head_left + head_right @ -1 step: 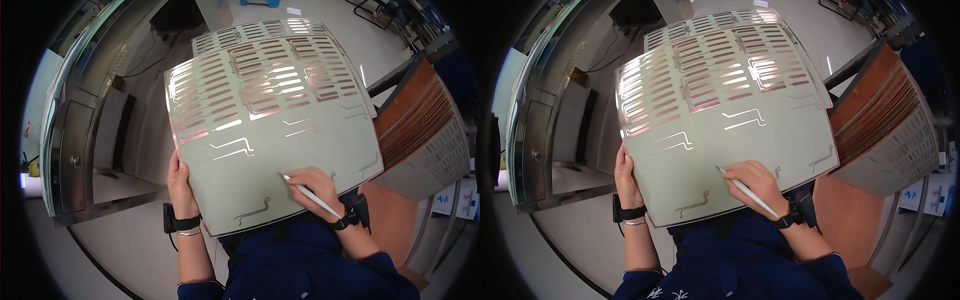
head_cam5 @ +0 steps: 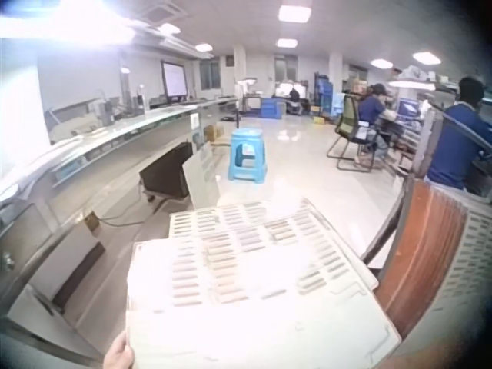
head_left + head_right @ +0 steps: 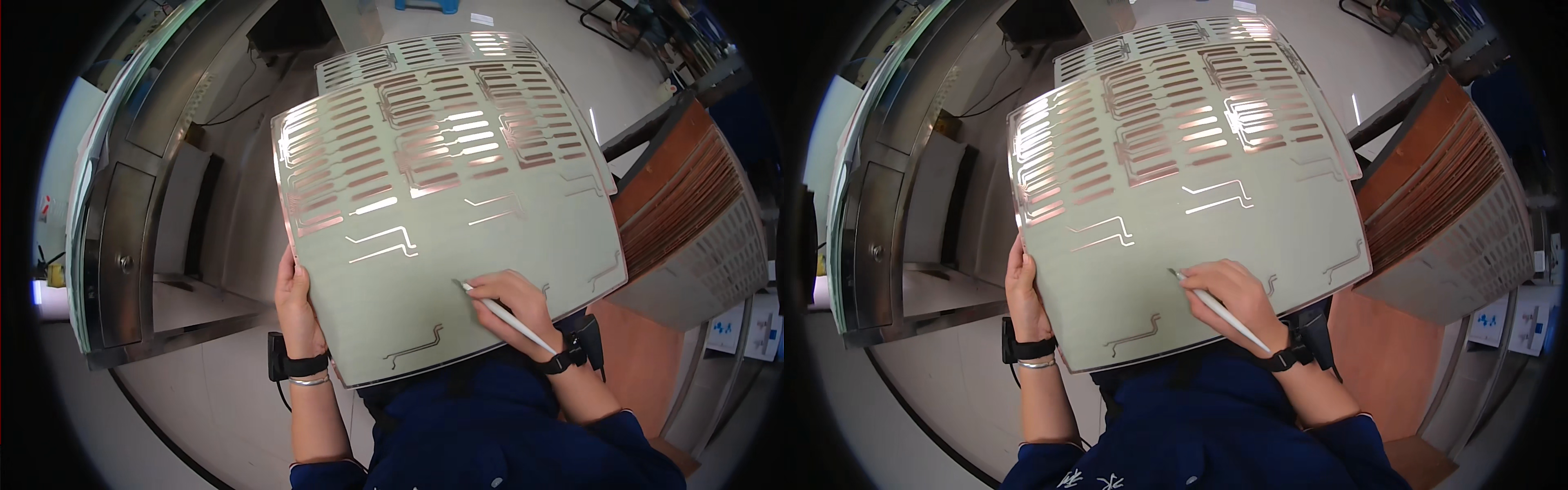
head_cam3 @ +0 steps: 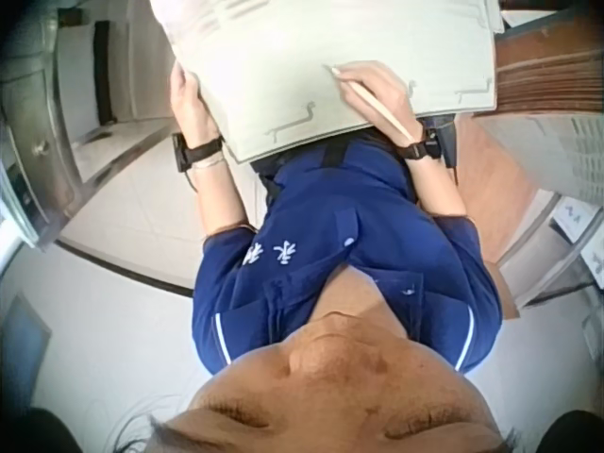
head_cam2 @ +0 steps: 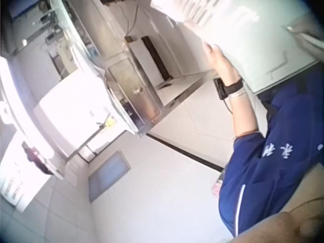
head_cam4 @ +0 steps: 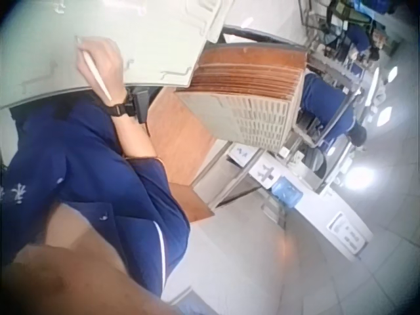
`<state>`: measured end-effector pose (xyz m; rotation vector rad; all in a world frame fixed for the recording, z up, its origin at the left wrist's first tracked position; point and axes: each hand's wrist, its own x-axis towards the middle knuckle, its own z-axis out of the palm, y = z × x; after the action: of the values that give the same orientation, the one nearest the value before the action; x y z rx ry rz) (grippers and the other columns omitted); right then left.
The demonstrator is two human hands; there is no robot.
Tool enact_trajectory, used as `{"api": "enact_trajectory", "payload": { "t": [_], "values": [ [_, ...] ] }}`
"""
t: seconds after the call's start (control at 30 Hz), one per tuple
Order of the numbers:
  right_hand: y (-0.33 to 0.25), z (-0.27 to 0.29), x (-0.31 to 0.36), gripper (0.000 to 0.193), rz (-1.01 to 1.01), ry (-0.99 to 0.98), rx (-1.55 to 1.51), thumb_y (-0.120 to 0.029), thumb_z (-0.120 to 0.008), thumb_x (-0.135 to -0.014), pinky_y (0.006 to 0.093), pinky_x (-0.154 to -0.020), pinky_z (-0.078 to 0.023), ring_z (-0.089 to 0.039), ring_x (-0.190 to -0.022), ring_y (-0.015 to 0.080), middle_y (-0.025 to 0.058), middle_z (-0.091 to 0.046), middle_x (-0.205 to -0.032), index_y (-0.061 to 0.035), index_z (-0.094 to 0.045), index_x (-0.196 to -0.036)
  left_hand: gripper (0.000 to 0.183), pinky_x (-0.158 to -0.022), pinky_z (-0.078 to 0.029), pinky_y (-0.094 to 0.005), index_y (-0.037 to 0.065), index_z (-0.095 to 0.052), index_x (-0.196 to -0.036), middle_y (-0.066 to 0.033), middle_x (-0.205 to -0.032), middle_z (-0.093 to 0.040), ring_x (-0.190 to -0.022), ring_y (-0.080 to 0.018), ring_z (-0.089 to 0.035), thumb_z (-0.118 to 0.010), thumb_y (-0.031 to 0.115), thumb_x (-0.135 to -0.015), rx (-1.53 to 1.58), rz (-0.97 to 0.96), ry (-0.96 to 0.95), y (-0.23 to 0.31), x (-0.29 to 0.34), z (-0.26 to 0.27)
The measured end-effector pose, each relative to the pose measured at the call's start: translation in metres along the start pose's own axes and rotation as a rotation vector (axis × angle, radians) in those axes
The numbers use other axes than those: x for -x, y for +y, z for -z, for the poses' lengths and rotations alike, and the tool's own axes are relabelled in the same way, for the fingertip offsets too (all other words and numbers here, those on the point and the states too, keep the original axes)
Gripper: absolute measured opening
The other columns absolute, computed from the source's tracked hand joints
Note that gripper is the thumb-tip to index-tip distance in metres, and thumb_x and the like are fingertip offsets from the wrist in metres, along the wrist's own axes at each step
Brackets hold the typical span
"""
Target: Using a pen or stylus to mark lines on large metal circuit-like sheets.
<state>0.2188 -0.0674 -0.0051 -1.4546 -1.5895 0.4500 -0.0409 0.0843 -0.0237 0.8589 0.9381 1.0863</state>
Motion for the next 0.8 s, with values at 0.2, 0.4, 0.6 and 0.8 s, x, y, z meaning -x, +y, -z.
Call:
{"api": "enact_trajectory", "payload": {
  "t": [0.2,0.4,0.6,0.8],
  "values": [
    [-0.002,-0.002,-0.008,0.023,0.009,-0.054,0.022,0.003,-0.072,-0.071,0.0352,-0.078,-0.052,-0.066,-0.085,0.0253,0.0097,-0.070,-0.096,-0.0026,-0.066,-0.093,0.048,-0.101,-0.047,-0.0340,-0.003,-0.034,-0.143,-0.0149,-0.138,-0.049,-0.121,-0.0211,-0.054,-0.047,0.016,-0.101,0.022,0.006,0.021,-0.001,0.001,0.003],
    [0.001,-0.004,-0.011,0.021,0.021,-0.037,0.053,0.004,-0.072,-0.072,0.0342,-0.078,-0.051,-0.067,-0.084,0.0244,0.0088,-0.070,-0.096,-0.0026,-0.067,-0.091,0.048,-0.101,-0.047,-0.0341,-0.003,-0.034,-0.143,-0.0153,-0.138,-0.050,-0.120,-0.0211,-0.055,-0.048,0.016,-0.101,0.040,0.012,0.025,-0.001,-0.001,0.000],
    [0.001,-0.012,-0.018,0.018,-0.002,0.031,0.109,0.004,-0.072,-0.074,0.0309,-0.074,-0.052,-0.067,-0.083,0.0241,0.0093,-0.070,-0.094,-0.0026,-0.067,-0.090,0.048,-0.102,-0.046,-0.0342,-0.003,-0.034,-0.143,-0.0151,-0.138,-0.049,-0.121,-0.0210,-0.054,-0.048,0.015,-0.100,0.047,0.032,0.014,0.002,-0.001,0.002],
    [0.003,-0.011,-0.015,0.018,-0.068,0.003,-0.029,0.006,-0.070,-0.071,0.0315,-0.074,-0.053,-0.067,-0.081,0.0252,0.0103,-0.070,-0.093,-0.0028,-0.065,-0.087,0.043,-0.101,-0.044,-0.0313,-0.003,-0.038,-0.141,-0.0122,-0.135,-0.052,-0.119,-0.0180,-0.054,-0.045,0.008,-0.101,0.083,0.023,0.050,0.000,0.001,0.000]
  ]
}}
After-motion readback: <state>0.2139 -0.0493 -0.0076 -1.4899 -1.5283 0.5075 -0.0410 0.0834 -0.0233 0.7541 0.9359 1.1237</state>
